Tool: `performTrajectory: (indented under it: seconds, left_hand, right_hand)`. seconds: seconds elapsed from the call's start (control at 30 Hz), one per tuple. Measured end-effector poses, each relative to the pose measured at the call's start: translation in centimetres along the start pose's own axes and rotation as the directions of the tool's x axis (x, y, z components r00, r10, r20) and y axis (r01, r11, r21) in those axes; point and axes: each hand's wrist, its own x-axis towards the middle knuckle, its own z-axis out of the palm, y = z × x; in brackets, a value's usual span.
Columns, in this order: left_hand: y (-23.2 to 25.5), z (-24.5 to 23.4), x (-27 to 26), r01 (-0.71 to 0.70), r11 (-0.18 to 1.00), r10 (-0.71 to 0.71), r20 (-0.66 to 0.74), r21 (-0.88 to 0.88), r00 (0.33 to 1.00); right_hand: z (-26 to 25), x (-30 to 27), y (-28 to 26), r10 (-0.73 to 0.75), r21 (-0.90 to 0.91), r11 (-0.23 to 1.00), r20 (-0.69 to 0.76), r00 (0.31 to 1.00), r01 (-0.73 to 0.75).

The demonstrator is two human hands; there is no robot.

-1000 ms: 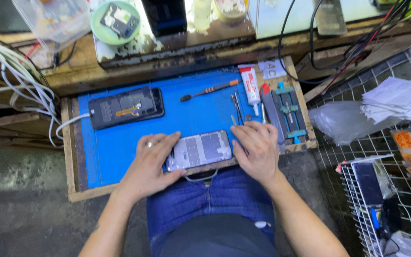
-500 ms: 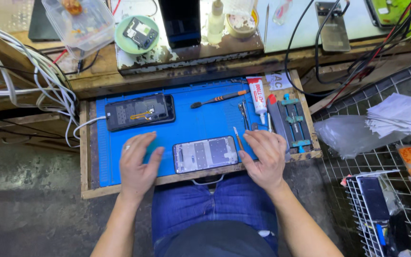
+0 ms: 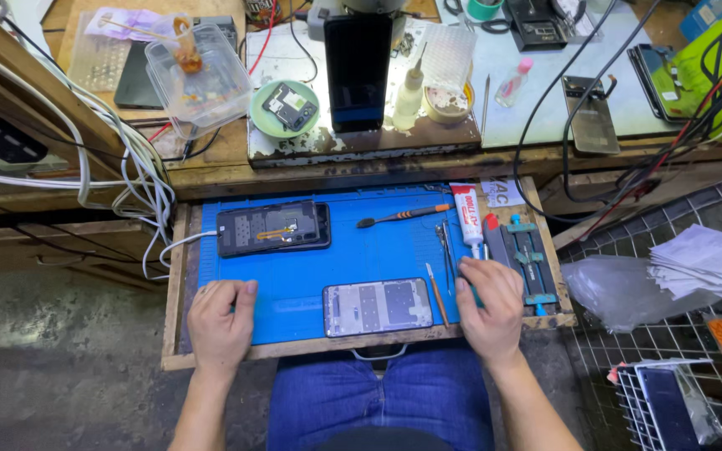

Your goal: The person works on a disassembled smartphone placed on a blue mat. They use a small tool to scrape adhesive from the phone's frame and then use a brush to clean the surface. The person also briefly handles a rubber band and a small plastic bag.

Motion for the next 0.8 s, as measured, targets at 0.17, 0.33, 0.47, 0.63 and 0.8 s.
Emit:
performTrajectory:
  seconds: [0.17, 0.33, 0.47, 0.63, 0.8]
  left_hand:
    - [0.28, 0.26, 0.47, 0.01, 0.999, -0.013, 0.063, 0.047, 0.998]
    - [0.25, 0.59, 0.79, -0.069, 0.995, 0.065, 0.059, 0.078, 0.996]
    - [0.41, 0.59, 0.83, -0.048, 0.993, 0.04, 0.077, 0.112, 0.996]
    - [0.38, 0.7, 0.9, -0.064, 0.992, 0.054, 0.095, 0.112, 0.994]
    - [0.56, 0.68, 0.99, -0.061, 0.99, 0.047, 0.11, 0.126, 0.993]
  right_hand:
    - [0.07, -0.07, -0.1, 0.023, -0.032, 0.999, -0.007, 1.0, -0.023]
    - [0.4, 0.02, 0.06, 0.019, -0.059, 0.998, -0.025, 0.999, -0.021]
    - [0.46, -0.16, 0.05, 0.043, -0.067, 0.997, -0.046, 0.998, -0.046]
    - [0.37, -0.26, 0.07, 0.064, -0.067, 0.996, -0.042, 0.997, -0.067]
    - [0.31, -0.19, 0.11, 0.086, -0.072, 0.993, -0.037, 0.996, -0.089]
